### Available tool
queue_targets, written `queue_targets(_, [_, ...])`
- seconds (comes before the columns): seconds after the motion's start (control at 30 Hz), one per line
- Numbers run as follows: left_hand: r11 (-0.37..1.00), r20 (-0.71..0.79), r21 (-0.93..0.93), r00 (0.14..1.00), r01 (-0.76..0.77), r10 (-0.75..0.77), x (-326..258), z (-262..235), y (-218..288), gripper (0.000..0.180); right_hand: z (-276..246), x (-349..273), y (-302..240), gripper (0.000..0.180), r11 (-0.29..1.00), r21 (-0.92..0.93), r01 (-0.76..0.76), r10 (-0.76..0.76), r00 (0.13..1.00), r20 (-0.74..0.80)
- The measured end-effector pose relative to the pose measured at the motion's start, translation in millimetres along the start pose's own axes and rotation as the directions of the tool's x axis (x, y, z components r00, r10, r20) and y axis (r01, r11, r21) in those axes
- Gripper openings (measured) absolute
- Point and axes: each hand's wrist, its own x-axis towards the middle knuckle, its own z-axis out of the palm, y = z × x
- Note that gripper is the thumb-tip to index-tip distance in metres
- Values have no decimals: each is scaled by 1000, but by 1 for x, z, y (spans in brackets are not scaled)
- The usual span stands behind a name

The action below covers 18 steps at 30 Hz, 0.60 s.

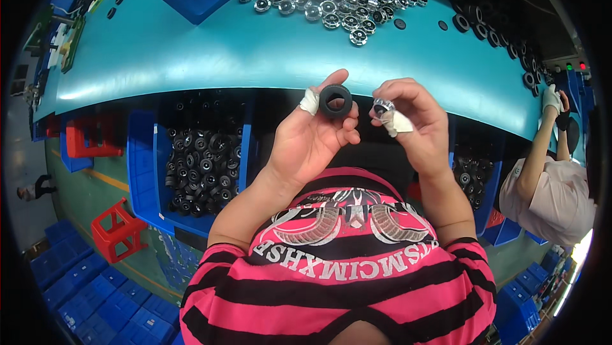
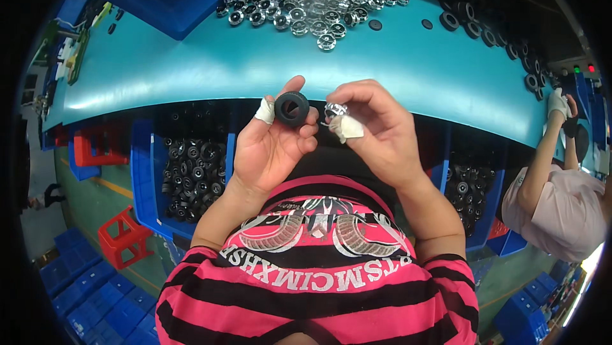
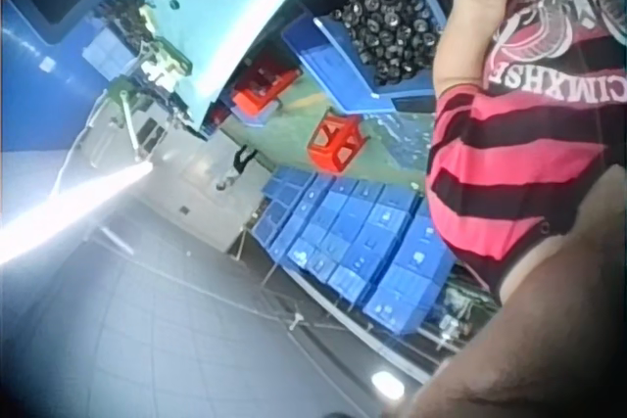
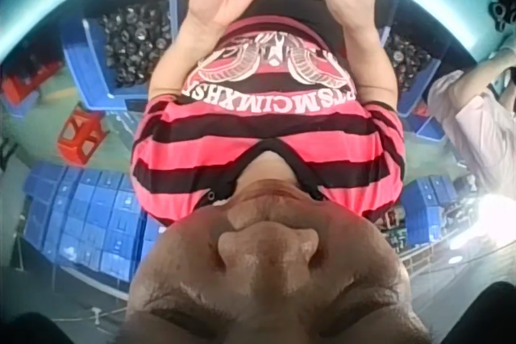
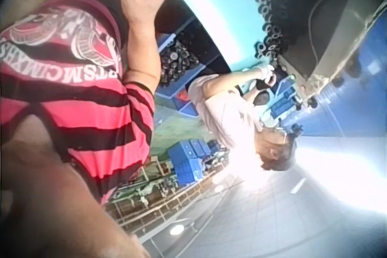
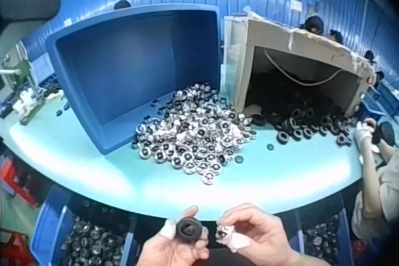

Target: Assembling small metal components into black plastic ring housings at a production workstation.

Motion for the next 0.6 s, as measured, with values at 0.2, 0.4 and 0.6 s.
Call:
queue_targets(0.2, [994, -28, 72, 997, -77, 79, -10, -19, -5, 47, 9, -15, 25, 32, 979, 136, -149, 152, 988, -13])
queue_targets(0.4, [980, 6, 173, 995, -102, 103, -15, -45, -4, 43, 12, -20, 39, 33, 969, 164, -186, 191, 981, -18])
queue_targets(0.6, [938, 59, 294, 983, -183, 173, -21, -49, -2, 47, 15, -23, 47, 32, 975, 147, -165, 175, 983, -53])
